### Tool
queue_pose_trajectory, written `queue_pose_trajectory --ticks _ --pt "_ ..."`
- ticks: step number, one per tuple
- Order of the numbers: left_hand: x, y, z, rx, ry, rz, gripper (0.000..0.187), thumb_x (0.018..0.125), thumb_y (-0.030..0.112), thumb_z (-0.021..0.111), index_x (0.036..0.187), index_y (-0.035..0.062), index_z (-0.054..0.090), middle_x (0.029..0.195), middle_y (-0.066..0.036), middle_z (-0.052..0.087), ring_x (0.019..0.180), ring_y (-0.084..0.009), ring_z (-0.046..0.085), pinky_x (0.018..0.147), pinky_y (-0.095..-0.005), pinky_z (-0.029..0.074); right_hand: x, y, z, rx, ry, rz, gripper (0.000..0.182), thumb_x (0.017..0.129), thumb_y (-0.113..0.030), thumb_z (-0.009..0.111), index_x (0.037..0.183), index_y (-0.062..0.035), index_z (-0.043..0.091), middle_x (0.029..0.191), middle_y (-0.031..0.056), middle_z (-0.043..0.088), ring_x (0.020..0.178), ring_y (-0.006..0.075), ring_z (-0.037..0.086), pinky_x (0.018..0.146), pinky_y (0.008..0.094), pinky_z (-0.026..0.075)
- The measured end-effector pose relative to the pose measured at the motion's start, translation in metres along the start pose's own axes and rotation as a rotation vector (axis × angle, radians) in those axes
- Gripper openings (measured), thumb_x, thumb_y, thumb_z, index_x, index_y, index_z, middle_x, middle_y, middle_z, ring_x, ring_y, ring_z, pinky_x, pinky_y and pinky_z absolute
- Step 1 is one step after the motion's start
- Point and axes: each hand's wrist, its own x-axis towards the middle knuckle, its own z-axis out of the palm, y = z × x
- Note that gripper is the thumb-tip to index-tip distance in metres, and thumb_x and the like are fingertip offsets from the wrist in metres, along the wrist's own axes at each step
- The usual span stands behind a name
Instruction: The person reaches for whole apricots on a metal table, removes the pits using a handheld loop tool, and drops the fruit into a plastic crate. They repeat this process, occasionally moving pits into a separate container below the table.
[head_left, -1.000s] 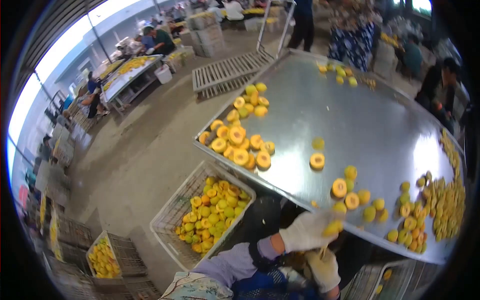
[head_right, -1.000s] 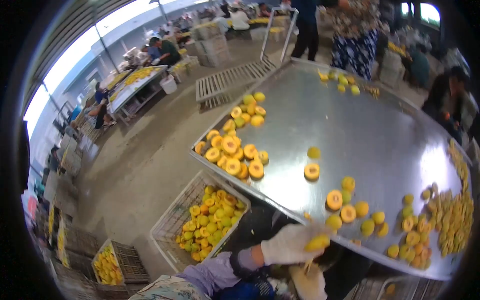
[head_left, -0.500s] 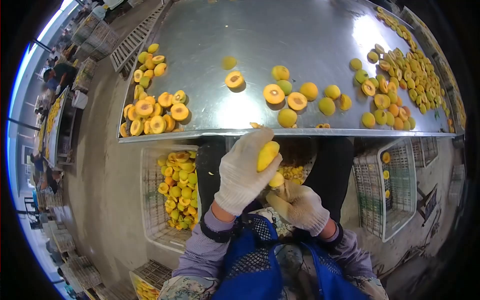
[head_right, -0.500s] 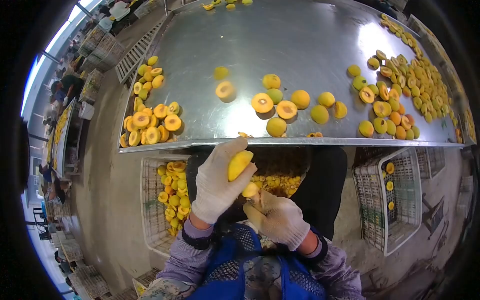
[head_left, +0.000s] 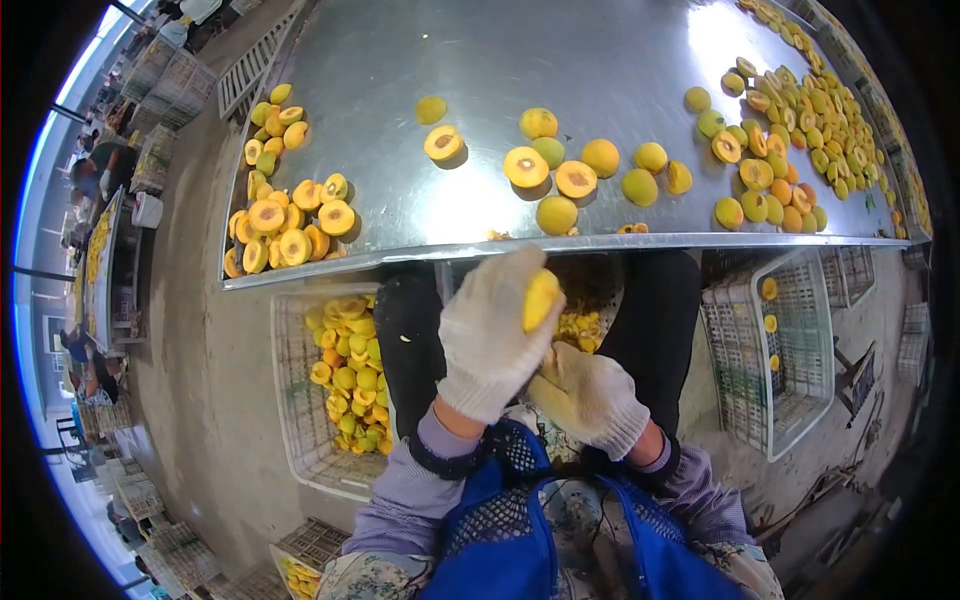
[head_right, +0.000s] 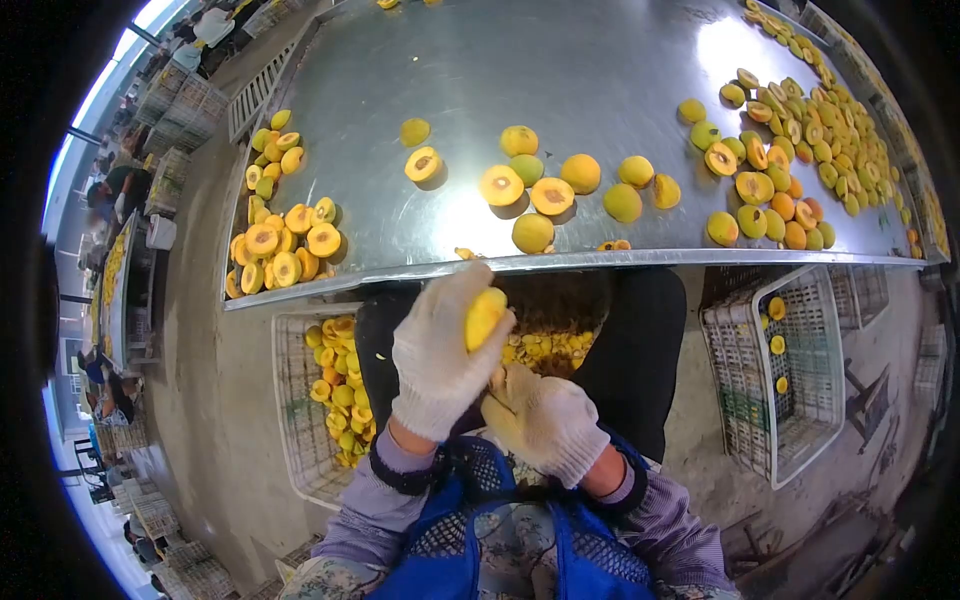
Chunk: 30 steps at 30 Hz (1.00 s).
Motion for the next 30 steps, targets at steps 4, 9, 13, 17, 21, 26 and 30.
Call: queue_pose_trajectory --ticks 4,9,13,17,21,26,30 --pt "0.005 -0.006 -0.003 -0.283 -0.097 -0.234 0.042 0.084 0.023 0.071 0.119 0.0049 0.057 0.109 -0.011 0.065 0.095 -0.0225 0.065 0.086 -0.0324 0.052 0.002 -0.007 -0.006 -0.005 0.008 0.071 0.027 0.089 -0.032 0.063 0.089 -0.0061 0.057 0.072 0.0138 0.061 0.067 0.034 0.063 0.061 0.0389 0.05" --pt "-0.003 -0.027 -0.006 -1.291 -0.215 -0.681 0.054 0.103 0.044 0.038 0.126 -0.0031 0.053 0.111 -0.016 0.064 0.098 -0.0212 0.063 0.089 -0.0304 0.05 -0.005 -0.018 -0.021 0.373 0.008 0.066 0.023 0.088 -0.031 0.063 0.092 -0.0089 0.059 0.07 0.0131 0.063 0.068 0.0306 0.065 0.061 0.0371 0.051" --pt "-0.003 -0.012 -0.017 -1.203 -0.217 -0.669 0.066 0.103 0.052 0.027 0.125 -0.0053 0.051 0.109 -0.022 0.063 0.09 -0.0277 0.066 0.08 -0.0356 0.056 -0.003 -0.015 -0.018 0.44 0.005 -0.012 0.023 0.088 -0.031 0.064 0.093 -0.009 0.059 0.072 0.0129 0.063 0.067 0.0312 0.064 0.062 0.0362 0.05" --pt "-0.006 0.0 -0.019 -1.237 -0.2 -0.629 0.066 0.103 0.051 0.027 0.125 -0.0055 0.051 0.108 -0.022 0.063 0.093 -0.0273 0.065 0.084 -0.0369 0.054 -0.002 -0.015 -0.015 0.408 0.081 -0.045 0.023 0.088 -0.031 0.064 0.093 -0.0088 0.059 0.074 0.014 0.063 0.068 0.0317 0.065 0.062 0.0366 0.051" --pt "-0.015 0.009 -0.014 -1.201 -0.126 -0.516 0.068 0.1 0.055 0.034 0.13 -0.005 0.046 0.115 -0.022 0.061 0.099 -0.0278 0.064 0.09 -0.0382 0.052 -0.005 -0.021 -0.019 0.339 0.093 -0.019 0.024 0.089 -0.031 0.063 0.094 -0.0077 0.059 0.073 0.0148 0.063 0.069 0.032 0.065 0.062 0.0371 0.051" --pt "-0.021 0.02 -0.01 -1.072 0.016 -0.315 0.072 0.097 0.056 0.045 0.135 -0.0043 0.041 0.122 -0.022 0.057 0.105 -0.0292 0.062 0.093 -0.0391 0.05 -0.009 -0.017 -0.019 0.55 0.018 -0.08 0.022 0.09 -0.029 0.062 0.093 -0.0071 0.059 0.07 0.0102 0.063 0.065 0.0284 0.064 0.06 0.0353 0.05" --pt "-0.015 0.014 -0.015 -1.083 -0.074 -0.278 0.071 0.096 0.054 0.048 0.136 -0.0038 0.04 0.125 -0.022 0.055 0.107 -0.0291 0.061 0.094 -0.0394 0.05 -0.009 -0.019 -0.028 0.787 -0.232 0.081 0.021 0.092 -0.027 0.06 0.097 -0.0066 0.059 0.065 0.0028 0.06 0.06 0.0168 0.06 0.059 0.0318 0.048"
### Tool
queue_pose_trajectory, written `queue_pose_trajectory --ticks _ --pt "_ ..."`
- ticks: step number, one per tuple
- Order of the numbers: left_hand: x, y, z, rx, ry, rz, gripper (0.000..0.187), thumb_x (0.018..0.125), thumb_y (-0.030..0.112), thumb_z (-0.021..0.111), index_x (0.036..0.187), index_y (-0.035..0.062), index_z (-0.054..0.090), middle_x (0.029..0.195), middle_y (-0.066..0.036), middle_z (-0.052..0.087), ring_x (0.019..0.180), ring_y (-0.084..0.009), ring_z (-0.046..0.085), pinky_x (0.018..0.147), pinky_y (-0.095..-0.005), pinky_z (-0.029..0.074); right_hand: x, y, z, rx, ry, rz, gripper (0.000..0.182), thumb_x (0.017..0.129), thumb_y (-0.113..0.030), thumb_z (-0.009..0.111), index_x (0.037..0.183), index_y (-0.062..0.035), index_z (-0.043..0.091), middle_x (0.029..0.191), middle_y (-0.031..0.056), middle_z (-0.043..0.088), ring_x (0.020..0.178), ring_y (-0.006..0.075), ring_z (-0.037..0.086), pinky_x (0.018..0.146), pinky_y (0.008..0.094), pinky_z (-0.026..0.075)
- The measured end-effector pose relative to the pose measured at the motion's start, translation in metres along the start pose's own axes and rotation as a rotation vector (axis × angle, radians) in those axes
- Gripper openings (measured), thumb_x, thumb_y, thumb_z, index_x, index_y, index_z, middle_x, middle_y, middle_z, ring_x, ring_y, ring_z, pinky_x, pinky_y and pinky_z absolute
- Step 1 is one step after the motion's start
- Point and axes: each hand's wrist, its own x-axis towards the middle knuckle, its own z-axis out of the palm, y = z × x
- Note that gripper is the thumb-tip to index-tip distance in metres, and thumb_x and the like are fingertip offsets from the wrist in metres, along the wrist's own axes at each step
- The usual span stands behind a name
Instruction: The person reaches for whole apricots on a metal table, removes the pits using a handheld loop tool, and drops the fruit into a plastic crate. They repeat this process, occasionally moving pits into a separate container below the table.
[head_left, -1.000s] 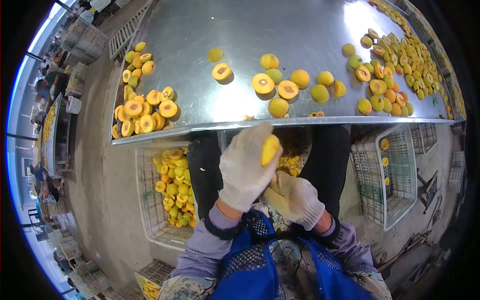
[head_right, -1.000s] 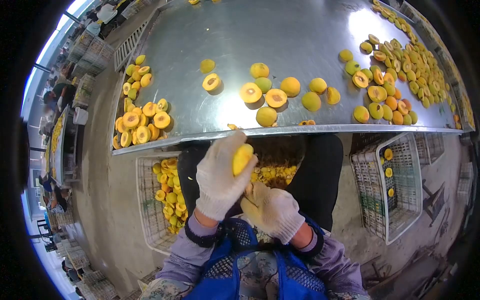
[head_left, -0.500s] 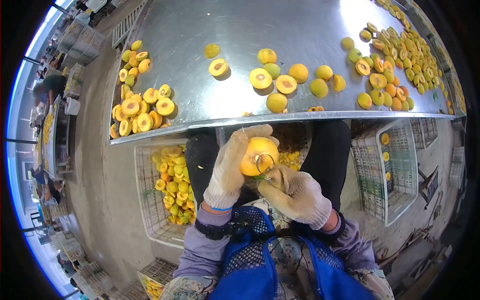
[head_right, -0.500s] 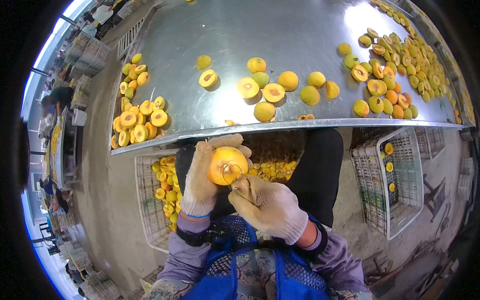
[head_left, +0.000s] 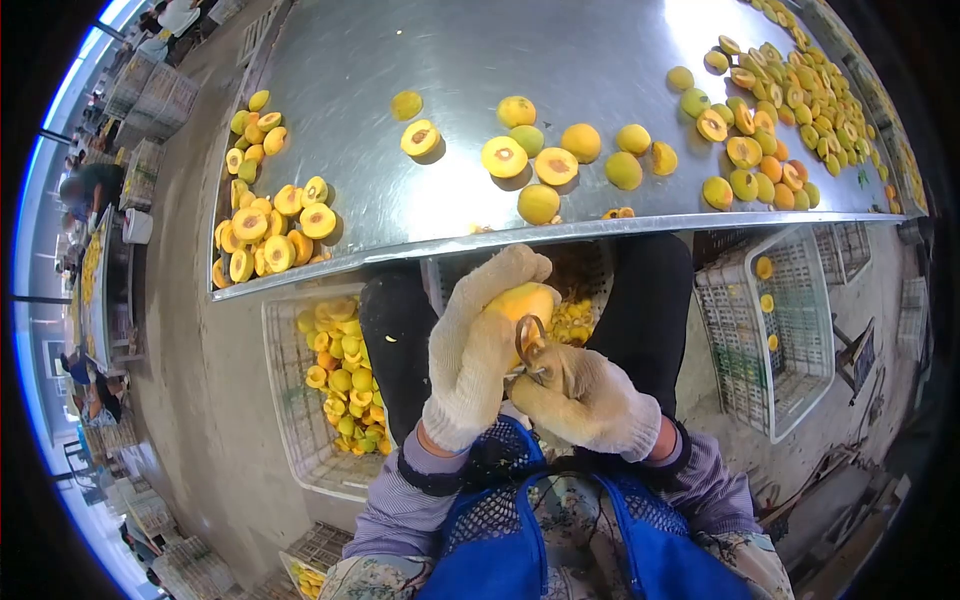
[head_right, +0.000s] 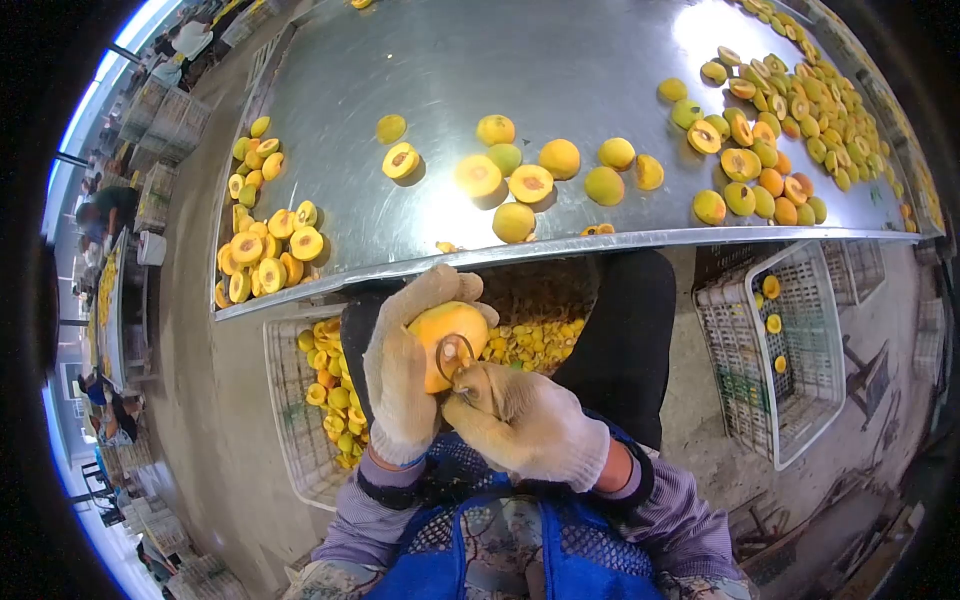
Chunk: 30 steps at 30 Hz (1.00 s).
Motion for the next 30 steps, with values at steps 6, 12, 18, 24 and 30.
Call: queue_pose_trajectory --ticks 6,12,18,24,30 --pt "0.006 0.008 0.001 -0.173 -0.034 0.01 0.045 0.097 0.018 0.042 0.136 -0.0056 0.043 0.128 -0.02 0.055 0.113 -0.026 0.059 0.098 -0.0346 0.046 -0.002 -0.01 -0.004 -0.077 0.04 0.032 0.018 0.092 -0.024 0.059 0.093 -0.0065 0.058 0.063 0.0001 0.058 0.059 0.0099 0.056 0.057 0.028 0.045" --pt "0.017 0.012 -0.006 0.448 -0.134 0.211 0.068 0.097 0.049 0.047 0.135 -0.0068 0.042 0.126 -0.023 0.054 0.106 -0.0284 0.061 0.093 -0.0363 0.05 -0.003 -0.008 -0.011 -0.021 -0.026 0.171 0.02 0.092 -0.025 0.059 0.1 -0.0075 0.06 0.071 0.0048 0.062 0.066 0.017 0.061 0.062 0.0317 0.047" --pt "0.021 0.011 0.014 -0.418 0.038 -0.3 0.073 0.095 0.052 0.05 0.141 -0.0041 0.037 0.131 -0.023 0.054 0.116 -0.0316 0.057 0.097 -0.0378 0.048 0.0 -0.015 -0.001 -0.251 0.022 -0.031 0.014 0.091 -0.023 0.06 0.092 -0.0091 0.06 0.07 0.0043 0.06 0.069 0.0207 0.062 0.063 0.032 0.047" --pt "0.014 -0.007 -0.014 0.062 -0.341 -0.394 0.062 0.092 0.034 0.055 0.142 0.0002 0.038 0.133 -0.02 0.054 0.124 -0.0351 0.052 0.101 -0.0423 0.046 -0.002 -0.011 -0.005 0.129 0.151 -0.055 0.013 0.091 -0.019 0.062 0.083 -0.0095 0.055 0.058 -0.0038 0.051 0.056 0.0046 0.051 0.053 0.0254 0.041" --pt "0.019 -0.015 -0.004 -0.546 0.078 -0.212 0.054 0.094 0.035 0.054 0.13 -0.0032 0.044 0.14 -0.024 0.043 0.133 -0.0378 0.042 0.089 -0.0498 0.056 0.001 -0.005 -0.004 -0.096 0.123 0.04 0.015 0.091 -0.024 0.058 0.084 -0.0103 0.055 0.062 0.0039 0.053 0.058 0.0174 0.056 0.057 0.0315 0.044"
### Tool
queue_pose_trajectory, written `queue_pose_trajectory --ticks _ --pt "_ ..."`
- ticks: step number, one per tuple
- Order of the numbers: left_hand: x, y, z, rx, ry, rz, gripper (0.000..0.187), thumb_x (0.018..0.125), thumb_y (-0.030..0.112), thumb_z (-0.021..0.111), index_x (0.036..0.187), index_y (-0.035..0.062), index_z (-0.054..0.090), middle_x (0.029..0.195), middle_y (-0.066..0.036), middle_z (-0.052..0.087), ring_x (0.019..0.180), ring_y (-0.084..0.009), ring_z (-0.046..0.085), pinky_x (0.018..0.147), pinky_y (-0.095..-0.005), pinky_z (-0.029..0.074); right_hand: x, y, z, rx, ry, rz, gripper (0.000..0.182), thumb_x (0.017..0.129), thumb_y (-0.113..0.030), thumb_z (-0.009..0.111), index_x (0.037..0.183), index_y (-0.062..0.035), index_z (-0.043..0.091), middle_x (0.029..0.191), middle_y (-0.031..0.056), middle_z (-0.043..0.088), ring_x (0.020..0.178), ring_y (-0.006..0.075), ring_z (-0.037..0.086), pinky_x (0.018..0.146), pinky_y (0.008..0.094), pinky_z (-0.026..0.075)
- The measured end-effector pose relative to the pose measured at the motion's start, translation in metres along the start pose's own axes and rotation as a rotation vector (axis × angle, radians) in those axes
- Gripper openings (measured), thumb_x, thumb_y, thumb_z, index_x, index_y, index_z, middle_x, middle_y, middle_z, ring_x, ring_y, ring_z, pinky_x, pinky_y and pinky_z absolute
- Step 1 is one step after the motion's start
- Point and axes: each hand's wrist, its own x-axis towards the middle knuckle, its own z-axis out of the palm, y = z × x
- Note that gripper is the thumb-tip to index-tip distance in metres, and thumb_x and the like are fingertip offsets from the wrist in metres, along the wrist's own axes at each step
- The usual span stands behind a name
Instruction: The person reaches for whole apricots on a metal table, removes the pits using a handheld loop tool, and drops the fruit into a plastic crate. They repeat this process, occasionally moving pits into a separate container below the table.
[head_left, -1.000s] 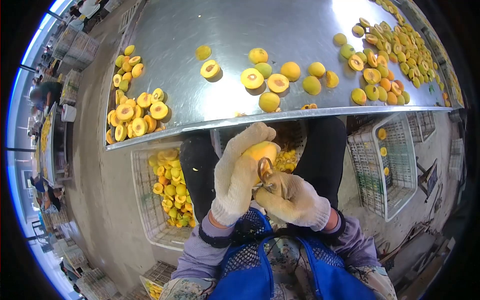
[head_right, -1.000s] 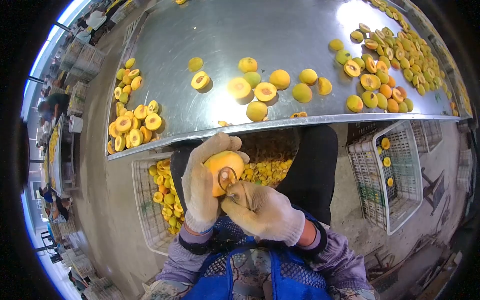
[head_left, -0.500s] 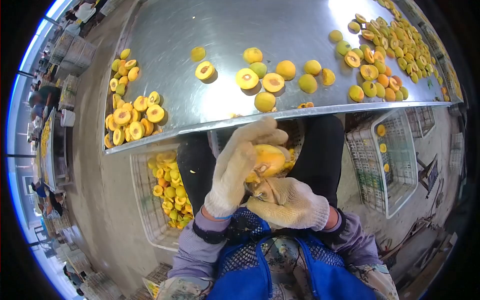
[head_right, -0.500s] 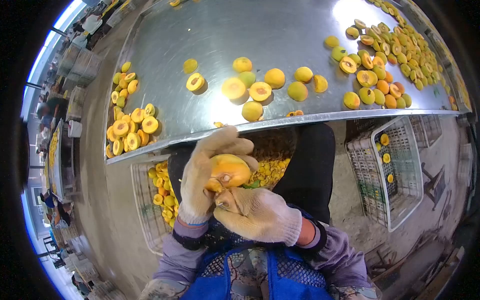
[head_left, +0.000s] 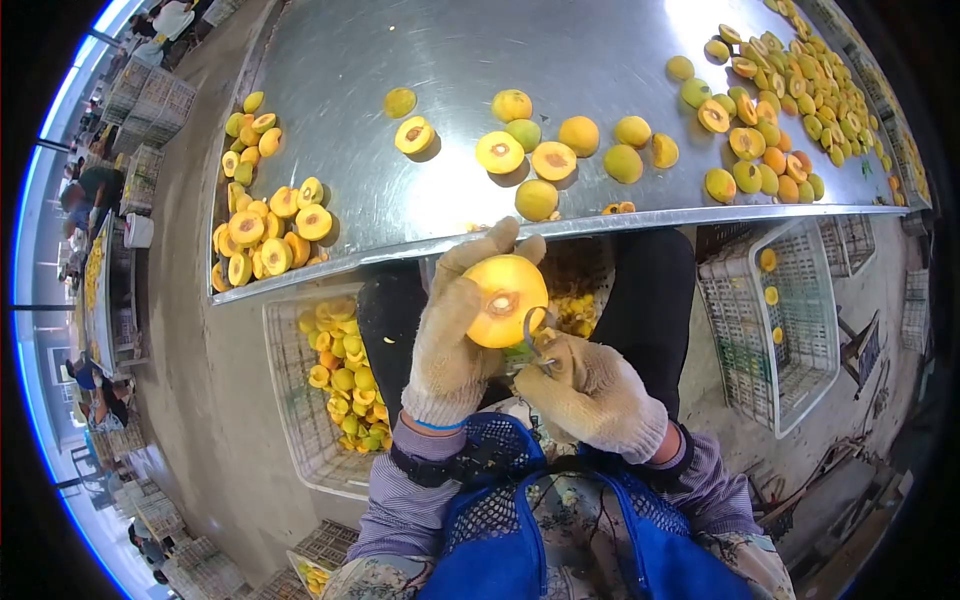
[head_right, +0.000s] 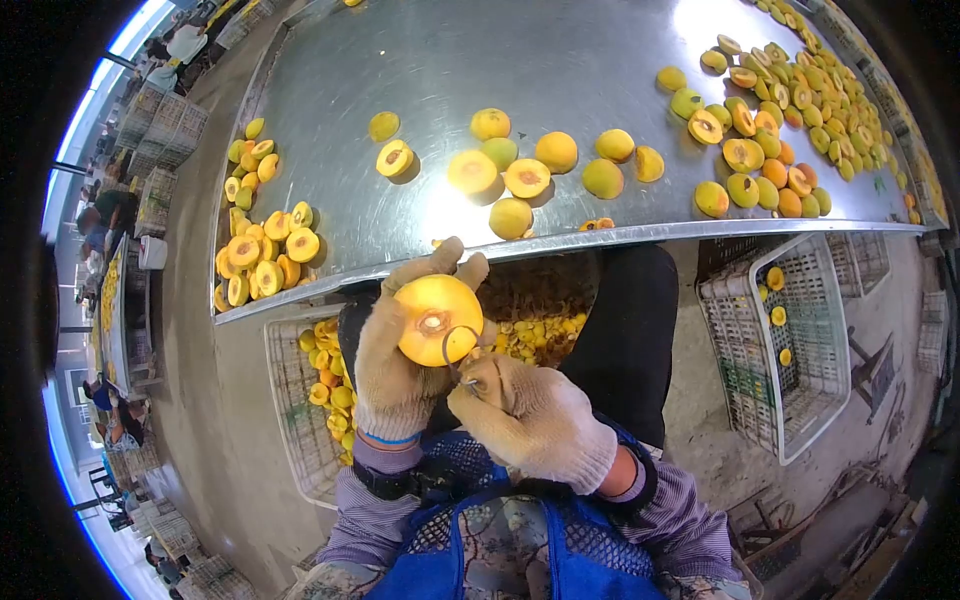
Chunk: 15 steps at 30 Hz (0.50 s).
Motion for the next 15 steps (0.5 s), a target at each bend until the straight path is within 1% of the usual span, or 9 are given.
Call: queue_pose_trajectory --ticks 1,3,5,7,9,11,13,14,15 --pt "0.001 -0.002 0.0 -0.058 -0.021 0.016 0.054 0.096 0.038 0.054 0.128 -0.0047 0.045 0.145 -0.024 0.037 0.134 -0.0388 0.04 0.083 -0.0513 0.059 0.0 -0.001 0.002 0.001 0.0 0.0 0.015 0.091 -0.024 0.058 0.084 -0.0103 0.055 0.062 0.0039 0.053 0.058 0.0174 0.056 0.057 0.0315 0.044" --pt "-0.001 -0.004 0.004 -0.065 -0.002 0.029 0.054 0.096 0.038 0.054 0.127 -0.0046 0.045 0.145 -0.024 0.037 0.134 -0.0392 0.039 0.084 -0.0507 0.059 0.001 -0.004 0.006 -0.116 0.055 -0.076 0.018 0.092 -0.027 0.056 0.085 -0.0107 0.056 0.07 0.0088 0.057 0.065 0.0249 0.059 0.061 0.0344 0.046" --pt "-0.004 -0.004 0.007 -0.074 0.02 0.04 0.054 0.096 0.039 0.054 0.126 -0.0045 0.044 0.146 -0.024 0.037 0.135 -0.0396 0.039 0.084 -0.0501 0.059 0.007 0.013 0.008 -0.067 0.054 -0.118 0.018 0.092 -0.028 0.056 0.086 -0.0108 0.057 0.072 0.0094 0.059 0.067 0.0263 0.059 0.062 0.0349 0.046" --pt "-0.007 -0.003 0.009 -0.064 -0.019 0.062 0.037 0.098 0.03 0.052 0.123 0.0045 0.046 0.148 -0.021 0.035 0.136 -0.0378 0.038 0.097 -0.0423 0.052 0.01 0.02 0.01 -0.02 0.052 -0.162 0.017 0.092 -0.028 0.057 0.088 -0.0109 0.058 0.075 0.01 0.06 0.069 0.0276 0.06 0.063 0.0354 0.047" --pt "-0.01 -0.004 0.013 -0.034 -0.013 0.098 0.035 0.098 0.029 0.051 0.121 0.0044 0.046 0.148 -0.021 0.035 0.135 -0.0374 0.039 0.098 -0.0425 0.051 0.01 0.02 0.011 -0.035 0.071 -0.173 0.017 0.092 -0.027 0.057 0.093 -0.0102 0.06 0.076 0.0106 0.062 0.071 0.0294 0.061 0.065 0.0356 0.048" --pt "-0.012 -0.006 0.015 -0.003 -0.01 0.131 0.033 0.098 0.028 0.051 0.12 0.0042 0.046 0.148 -0.022 0.035 0.135 -0.037 0.04 0.098 -0.0428 0.05 0.005 0.005 0.011 -0.049 0.08 -0.158 0.018 0.093 -0.027 0.057 0.095 -0.0093 0.06 0.077 0.011 0.062 0.072 0.0298 0.061 0.066 0.0361 0.048" --pt "-0.014 -0.009 0.017 0.157 -0.034 0.259 0.034 0.098 0.024 0.049 0.123 0.0031 0.045 0.146 -0.022 0.038 0.132 -0.0357 0.044 0.1 -0.0426 0.048 0.002 0.002 0.01 -0.062 0.092 -0.143 0.019 0.093 -0.027 0.057 0.097 -0.0085 0.06 0.078 0.0114 0.062 0.073 0.0301 0.062 0.067 0.0366 0.049" --pt "-0.014 -0.009 0.017 0.154 -0.038 0.257 0.034 0.098 0.024 0.049 0.123 0.0031 0.045 0.146 -0.022 0.038 0.132 -0.0357 0.044 0.1 -0.0426 0.048 0.003 0.006 0.009 -0.024 0.046 -0.116 0.02 0.093 -0.027 0.056 0.096 -0.0072 0.059 0.075 0.0102 0.062 0.069 0.0268 0.061 0.063 0.0351 0.048" --pt "-0.014 -0.008 0.015 0.266 -0.074 0.283 0.034 0.097 0.022 0.049 0.125 0.0017 0.046 0.143 -0.022 0.041 0.128 -0.0338 0.048 0.1 -0.0418 0.047 0.003 0.008 0.007 0.013 -0.002 -0.089 0.021 0.094 -0.027 0.056 0.096 -0.0059 0.059 0.072 0.0091 0.062 0.064 0.0235 0.061 0.059 0.0336 0.048"
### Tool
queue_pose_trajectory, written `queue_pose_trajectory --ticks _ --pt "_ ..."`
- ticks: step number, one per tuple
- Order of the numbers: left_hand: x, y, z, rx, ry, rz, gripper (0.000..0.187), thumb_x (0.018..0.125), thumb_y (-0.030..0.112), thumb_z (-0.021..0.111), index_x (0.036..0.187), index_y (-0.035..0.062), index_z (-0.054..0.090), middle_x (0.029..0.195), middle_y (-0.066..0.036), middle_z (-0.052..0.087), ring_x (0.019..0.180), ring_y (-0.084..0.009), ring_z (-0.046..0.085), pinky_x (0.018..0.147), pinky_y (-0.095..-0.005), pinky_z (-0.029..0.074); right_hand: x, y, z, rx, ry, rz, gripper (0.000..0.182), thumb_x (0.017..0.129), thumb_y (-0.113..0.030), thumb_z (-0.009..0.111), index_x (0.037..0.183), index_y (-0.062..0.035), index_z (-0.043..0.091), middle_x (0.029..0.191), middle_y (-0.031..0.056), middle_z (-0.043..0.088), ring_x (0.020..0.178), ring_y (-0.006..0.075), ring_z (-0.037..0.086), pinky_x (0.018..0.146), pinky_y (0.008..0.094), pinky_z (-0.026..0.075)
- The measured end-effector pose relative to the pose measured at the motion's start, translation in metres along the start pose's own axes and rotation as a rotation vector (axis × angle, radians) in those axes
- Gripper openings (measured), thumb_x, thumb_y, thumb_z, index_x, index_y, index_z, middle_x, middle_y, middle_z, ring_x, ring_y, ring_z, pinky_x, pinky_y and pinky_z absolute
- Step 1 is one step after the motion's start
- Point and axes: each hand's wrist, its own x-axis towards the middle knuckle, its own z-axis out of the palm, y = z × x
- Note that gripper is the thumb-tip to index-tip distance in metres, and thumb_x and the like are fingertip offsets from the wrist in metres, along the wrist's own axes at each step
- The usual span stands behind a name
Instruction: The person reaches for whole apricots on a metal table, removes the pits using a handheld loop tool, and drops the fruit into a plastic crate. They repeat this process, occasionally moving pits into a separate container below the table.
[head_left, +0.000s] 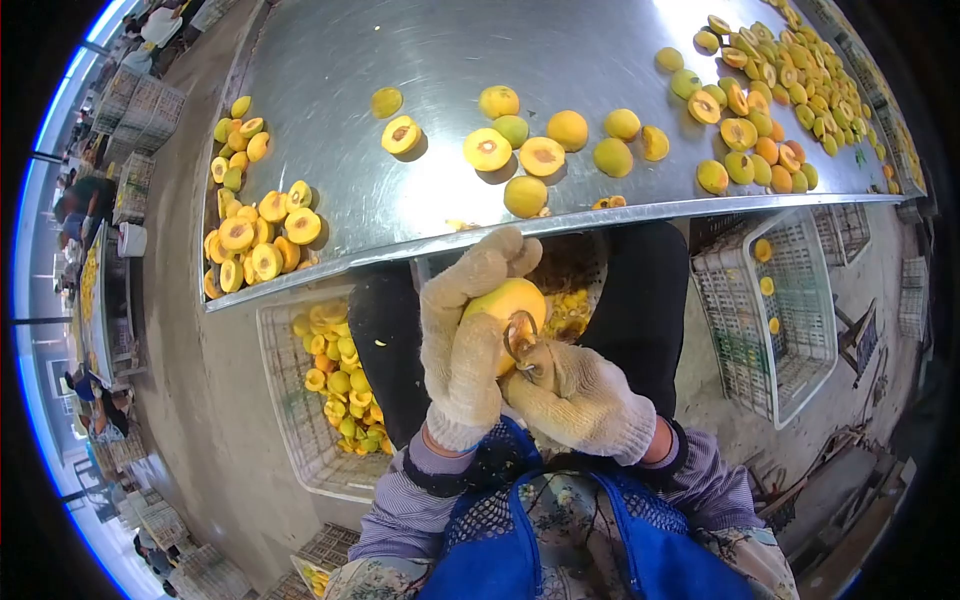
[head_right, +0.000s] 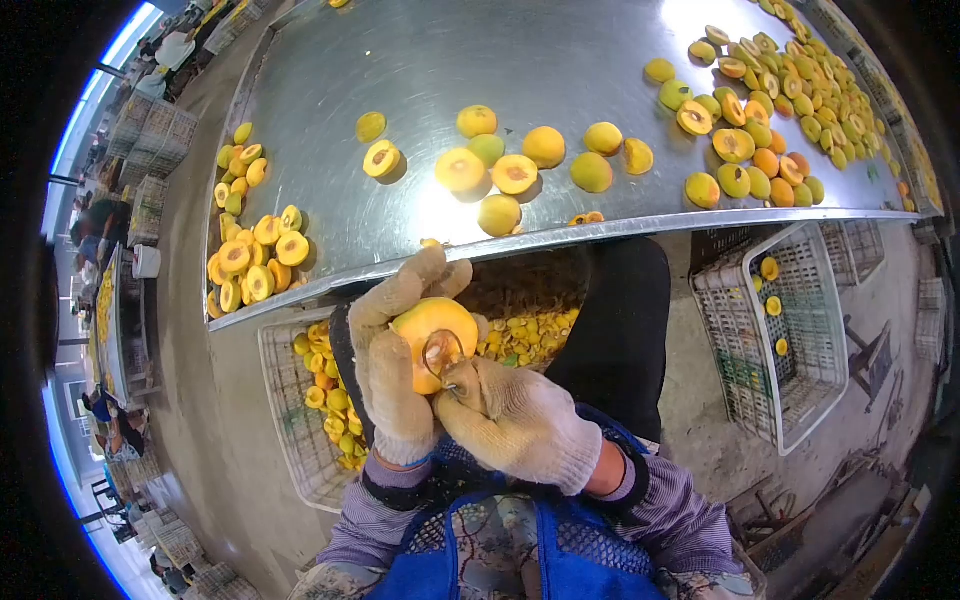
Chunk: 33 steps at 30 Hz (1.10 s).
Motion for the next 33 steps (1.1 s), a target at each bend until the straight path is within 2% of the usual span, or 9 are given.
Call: queue_pose_trajectory --ticks 7,9,11,15,18,21,27,31,33 --pt "0.016 0.025 -0.003 0.817 -0.25 0.239 0.032 0.086 0.004 0.055 0.116 -0.0048 0.058 0.121 -0.025 0.06 0.111 -0.0338 0.061 0.094 -0.0406 0.049 -0.002 -0.013 -0.022 0.456 -0.295 0.173 0.02 0.09 -0.024 0.059 0.082 -0.0052 0.059 0.058 0.0009 0.055 0.048 0.0079 0.05 0.045 0.0232 0.037" --pt "0.017 0.014 -0.007 0.701 -0.238 0.296 0.038 0.083 0.008 0.048 0.117 -0.0065 0.057 0.122 -0.027 0.058 0.093 -0.0325 0.065 0.083 -0.0382 0.052 -0.004 -0.023 -0.027 0.443 -0.387 0.343 0.023 0.089 -0.023 0.058 0.074 -0.0062 0.056 0.056 0.0007 0.053 0.047 0.0083 0.05 0.044 0.0235 0.036" --pt "0.018 0.038 0.009 0.2 -0.117 -0.351 0.041 0.084 0.017 0.056 0.118 -0.0065 0.056 0.119 -0.028 0.059 0.089 -0.0334 0.065 0.078 -0.0376 0.053 0.0 -0.009 -0.024 0.609 -0.613 0.297 0.025 0.088 -0.023 0.057 0.07 -0.0075 0.053 0.053 -0.0004 0.049 0.043 0.0077 0.047 0.039 0.0241 0.033" --pt "0.018 0.032 0.014 0.32 -0.235 -0.091 0.045 0.09 0.036 0.059 0.113 -0.0028 0.056 0.114 -0.026 0.061 0.084 -0.0327 0.065 0.073 -0.0372 0.052 -0.004 0.013 -0.009 0.794 -0.525 0.206 0.024 0.089 -0.024 0.058 0.072 -0.008 0.052 0.052 -0.0022 0.045 0.035 0.0061 0.039 0.033 0.0224 0.026" --pt "0.022 0.03 0.017 0.511 -0.315 0.3 0.02 0.088 0.013 0.056 0.106 0.0056 0.06 0.102 -0.024 0.065 0.086 -0.0294 0.065 0.078 -0.0403 0.051 -0.005 0.024 -0.004 0.926 -0.533 0.172 0.024 0.092 -0.024 0.058 0.073 -0.0098 0.052 0.056 -0.0027 0.046 0.04 0.0054 0.042 0.035 0.0213 0.027" --pt "0.019 0.02 0.016 0.315 -0.323 0.155 0.045 0.093 0.045 0.053 0.109 0.0024 0.054 0.101 -0.024 0.063 0.077 -0.0284 0.064 0.067 -0.0341 0.051 -0.013 0.03 -0.001 1.138 -0.539 0.288 0.019 0.093 -0.023 0.058 0.077 -0.0126 0.053 0.059 -0.0038 0.046 0.044 0.0048 0.042 0.039 0.0202 0.03" --pt "0.023 0.031 0.035 0.097 -0.249 -0.274 0.057 0.088 0.049 0.052 0.1 -0.0069 0.057 0.101 -0.025 0.064 0.08 -0.0287 0.065 0.066 -0.0334 0.053 -0.021 -0.005 -0.016 1.235 -0.629 0.281 0.013 0.095 -0.016 0.054 0.083 -0.0143 0.053 0.067 -0.0067 0.046 0.058 0.0025 0.047 0.052 0.0182 0.036" --pt "0.022 0.025 0.028 0.141 -0.208 -0.243 0.038 0.09 0.028 0.05 0.108 -0.0045 0.059 0.102 -0.023 0.063 0.087 -0.0325 0.065 0.076 -0.0383 0.054 -0.025 0.009 -0.018 1.117 -0.455 0.344 0.007 0.095 -0.016 0.054 0.094 -0.011 0.058 0.069 -0.0055 0.051 0.061 0.0037 0.053 0.055 0.0175 0.041" --pt "0.024 0.011 0.013 0.472 -0.348 0.177 0.039 0.089 0.028 0.052 0.111 -0.0021 0.059 0.105 -0.023 0.063 0.088 -0.032 0.065 0.078 -0.039 0.054 -0.025 -0.001 -0.014 1.214 -0.415 0.401 0.007 0.094 -0.015 0.055 0.096 -0.0095 0.058 0.072 -0.0043 0.053 0.062 0.0045 0.053 0.054 0.018 0.042"
